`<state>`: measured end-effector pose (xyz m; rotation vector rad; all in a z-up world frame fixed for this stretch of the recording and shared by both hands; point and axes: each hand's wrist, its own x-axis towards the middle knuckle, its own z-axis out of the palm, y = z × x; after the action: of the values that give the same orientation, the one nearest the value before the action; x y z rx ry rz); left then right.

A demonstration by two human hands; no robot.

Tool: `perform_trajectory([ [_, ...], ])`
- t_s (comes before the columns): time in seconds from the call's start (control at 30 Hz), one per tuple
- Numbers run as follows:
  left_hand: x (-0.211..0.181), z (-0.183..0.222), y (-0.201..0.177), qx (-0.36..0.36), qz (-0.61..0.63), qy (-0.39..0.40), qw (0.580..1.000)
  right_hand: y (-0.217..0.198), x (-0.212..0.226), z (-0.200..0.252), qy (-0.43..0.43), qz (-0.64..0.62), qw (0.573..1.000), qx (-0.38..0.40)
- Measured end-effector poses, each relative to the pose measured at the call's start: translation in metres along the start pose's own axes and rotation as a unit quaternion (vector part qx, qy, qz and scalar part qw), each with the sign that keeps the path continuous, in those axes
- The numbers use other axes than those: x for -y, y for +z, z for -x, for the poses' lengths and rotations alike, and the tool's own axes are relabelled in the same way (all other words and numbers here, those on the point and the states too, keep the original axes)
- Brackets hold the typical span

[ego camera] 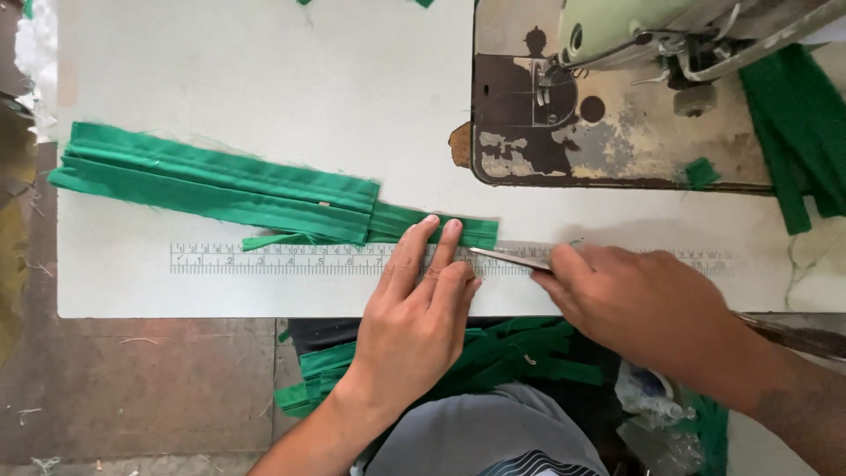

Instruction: Sewing and cutting green zippers using an industrial sewing machine and scissors at a professional pace.

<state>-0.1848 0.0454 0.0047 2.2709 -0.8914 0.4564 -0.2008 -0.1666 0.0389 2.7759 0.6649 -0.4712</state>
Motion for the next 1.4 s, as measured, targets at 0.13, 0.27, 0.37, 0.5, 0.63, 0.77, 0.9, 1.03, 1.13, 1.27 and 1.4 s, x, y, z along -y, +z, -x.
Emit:
perform_trajectory([
  [0.13, 0.001, -0.001, -0.005, 0.015, 0.016, 0.000, 1.000, 0.007, 0.004, -0.002, 0.004, -0.025, 0.998, 0.052],
  [0.27, 0.028, 0.010, -0.033, 0.031, 0.138, 0.040, 0.989, 0.018, -0.032, 0.016, 0.100, -0.088, 0.981, 0.142],
  [0.37, 0.054, 0.024, -0.062, 0.002, -0.051, -0.021, 0.998, 0.063, -0.082, 0.039, 0.142, 0.043, 0.983, -0.111],
  [0.5, 0.088, 0.032, -0.070, 0.060, -0.184, -0.034, 0.981, 0.089, -0.110, 0.043, 0.227, 0.184, 0.916, -0.275],
  [0.63, 0.101, 0.005, -0.079, 0.091, -0.232, 0.057, 0.967, 0.059, -0.088, 0.012, 0.230, 0.122, 0.911, -0.321],
  [0.77, 0.099, -0.010, -0.088, 0.176, -0.179, 0.042, 0.967, 0.026, -0.062, -0.044, 0.054, 0.064, 0.902, -0.424],
  [0.9, 0.100, -0.035, -0.098, 0.272, -0.095, -0.069, 0.955, 0.023, -0.060, -0.086, 0.045, 0.092, 0.916, -0.388],
  [1.03, 0.132, -0.053, -0.092, 0.298, -0.159, 0.033, 0.941, 0.020, -0.050, -0.083, 0.035, 0.090, 0.903, -0.419],
  [1.13, 0.138, -0.052, -0.092, 0.218, -0.204, 0.012, 0.954, 0.000, -0.041, -0.061, -0.152, -0.086, 0.881, -0.440],
  [1.27, 0.101, -0.067, -0.088, 0.153, -0.143, -0.013, 0.978, 0.018, -0.069, -0.058, -0.018, -0.210, 0.927, -0.308],
  [1.4, 0.052, -0.090, -0.079, 0.086, 0.004, 0.056, 0.995, -0.014, -0.027, -0.040, -0.032, -0.294, 0.874, -0.386],
])
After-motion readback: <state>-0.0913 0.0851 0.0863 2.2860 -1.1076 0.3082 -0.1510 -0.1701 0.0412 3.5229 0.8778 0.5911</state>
